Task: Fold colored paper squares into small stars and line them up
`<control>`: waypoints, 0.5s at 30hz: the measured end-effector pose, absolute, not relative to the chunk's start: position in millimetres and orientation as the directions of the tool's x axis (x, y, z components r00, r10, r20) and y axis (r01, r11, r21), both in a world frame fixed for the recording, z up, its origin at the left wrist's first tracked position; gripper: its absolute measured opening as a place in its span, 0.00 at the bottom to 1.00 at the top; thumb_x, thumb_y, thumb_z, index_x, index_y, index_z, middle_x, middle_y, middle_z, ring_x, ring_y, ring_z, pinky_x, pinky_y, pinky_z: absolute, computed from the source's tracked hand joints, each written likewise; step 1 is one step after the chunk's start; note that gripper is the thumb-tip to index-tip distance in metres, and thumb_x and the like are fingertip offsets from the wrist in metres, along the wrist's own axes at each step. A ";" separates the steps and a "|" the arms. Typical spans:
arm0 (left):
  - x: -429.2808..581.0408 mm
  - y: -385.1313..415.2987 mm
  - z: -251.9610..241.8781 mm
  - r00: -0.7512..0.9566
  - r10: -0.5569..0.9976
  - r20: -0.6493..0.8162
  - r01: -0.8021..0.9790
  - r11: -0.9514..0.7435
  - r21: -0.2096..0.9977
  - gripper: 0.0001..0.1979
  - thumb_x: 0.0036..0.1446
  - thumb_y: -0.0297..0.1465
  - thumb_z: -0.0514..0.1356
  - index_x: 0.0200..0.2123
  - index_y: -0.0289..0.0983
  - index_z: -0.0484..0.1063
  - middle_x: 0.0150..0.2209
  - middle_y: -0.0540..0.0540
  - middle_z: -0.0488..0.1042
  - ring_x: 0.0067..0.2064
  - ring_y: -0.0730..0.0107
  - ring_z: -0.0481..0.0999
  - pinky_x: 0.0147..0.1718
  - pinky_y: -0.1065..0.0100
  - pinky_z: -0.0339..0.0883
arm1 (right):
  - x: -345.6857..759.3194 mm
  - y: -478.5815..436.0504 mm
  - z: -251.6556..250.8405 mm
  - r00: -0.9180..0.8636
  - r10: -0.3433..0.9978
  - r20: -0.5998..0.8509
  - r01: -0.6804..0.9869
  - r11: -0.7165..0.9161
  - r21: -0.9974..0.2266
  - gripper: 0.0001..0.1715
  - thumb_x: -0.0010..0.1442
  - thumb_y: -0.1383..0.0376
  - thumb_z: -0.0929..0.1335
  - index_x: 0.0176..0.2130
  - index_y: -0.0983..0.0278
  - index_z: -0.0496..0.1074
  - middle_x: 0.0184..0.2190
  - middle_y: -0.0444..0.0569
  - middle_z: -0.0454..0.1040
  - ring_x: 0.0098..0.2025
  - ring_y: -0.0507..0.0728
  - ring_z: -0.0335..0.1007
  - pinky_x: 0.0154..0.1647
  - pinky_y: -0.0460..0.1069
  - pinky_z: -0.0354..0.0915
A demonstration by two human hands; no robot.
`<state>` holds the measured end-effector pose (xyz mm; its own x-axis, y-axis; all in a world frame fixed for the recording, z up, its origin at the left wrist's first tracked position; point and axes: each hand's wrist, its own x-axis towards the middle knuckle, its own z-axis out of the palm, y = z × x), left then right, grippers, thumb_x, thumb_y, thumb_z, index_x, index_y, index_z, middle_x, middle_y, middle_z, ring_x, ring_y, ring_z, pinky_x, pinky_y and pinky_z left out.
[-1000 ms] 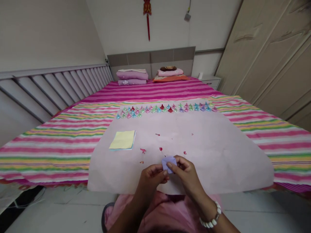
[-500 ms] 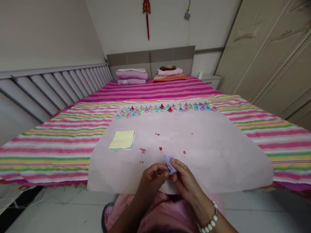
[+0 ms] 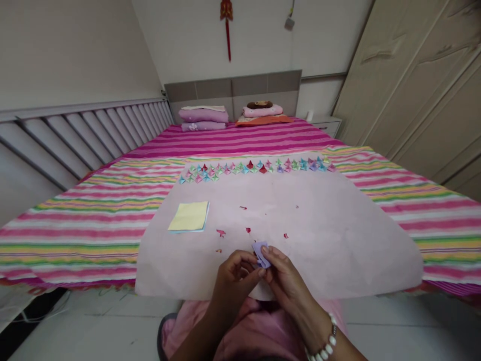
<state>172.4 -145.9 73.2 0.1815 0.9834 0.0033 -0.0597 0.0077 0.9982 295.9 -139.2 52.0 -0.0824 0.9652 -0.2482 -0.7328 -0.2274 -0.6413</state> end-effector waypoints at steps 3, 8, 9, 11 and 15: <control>172.2 -146.2 73.8 0.196 0.979 0.046 -0.018 -0.043 0.999 0.06 0.46 0.26 0.63 0.29 0.36 0.69 0.31 0.50 0.71 0.30 0.73 0.70 0.27 0.73 0.63 | 297.4 -139.4 55.6 -0.056 0.970 -0.236 -0.723 -0.202 -0.660 0.10 0.47 0.64 0.75 0.24 0.64 0.72 0.21 0.40 0.69 0.23 0.49 0.62 0.25 0.44 0.60; 171.5 -147.8 76.0 0.201 0.969 0.141 0.097 -0.163 0.982 0.04 0.48 0.24 0.61 0.29 0.36 0.69 0.33 0.49 0.69 0.31 0.73 0.69 0.26 0.73 0.62 | 300.0 -138.7 59.4 -0.035 0.983 -0.181 -0.720 -0.150 -0.677 0.06 0.46 0.65 0.74 0.28 0.64 0.75 0.25 0.43 0.71 0.30 0.52 0.65 0.33 0.46 0.62; 171.4 -148.2 76.1 0.209 0.964 0.166 0.117 -0.193 0.974 0.05 0.47 0.24 0.61 0.30 0.37 0.69 0.33 0.49 0.69 0.32 0.73 0.69 0.26 0.73 0.62 | 300.3 -138.5 59.4 -0.035 0.983 -0.180 -0.716 -0.150 -0.681 0.08 0.46 0.65 0.74 0.30 0.64 0.76 0.27 0.44 0.72 0.31 0.53 0.65 0.34 0.46 0.62; 171.2 -148.9 75.9 0.227 0.947 0.227 0.162 -0.266 0.950 0.08 0.45 0.23 0.63 0.30 0.37 0.68 0.34 0.49 0.69 0.33 0.72 0.69 0.27 0.73 0.62 | 300.8 -138.6 58.8 -0.036 0.983 -0.181 -0.713 -0.152 -0.684 0.11 0.46 0.65 0.74 0.34 0.63 0.76 0.29 0.45 0.73 0.33 0.54 0.66 0.36 0.47 0.62; 170.1 -149.9 76.7 0.207 0.917 0.340 0.251 -0.385 0.888 0.08 0.45 0.22 0.63 0.29 0.37 0.68 0.34 0.49 0.69 0.34 0.72 0.68 0.28 0.73 0.61 | 303.6 -140.5 57.2 -0.021 0.988 -0.150 -0.678 -0.124 -0.724 0.07 0.49 0.65 0.74 0.32 0.64 0.76 0.27 0.44 0.72 0.31 0.52 0.64 0.34 0.46 0.60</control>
<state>170.1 -149.9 76.7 0.2070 0.9175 0.3397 0.2513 -0.3855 0.8879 303.6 -140.5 57.2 -0.0208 0.9884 -0.1503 -0.6784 -0.1244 -0.7241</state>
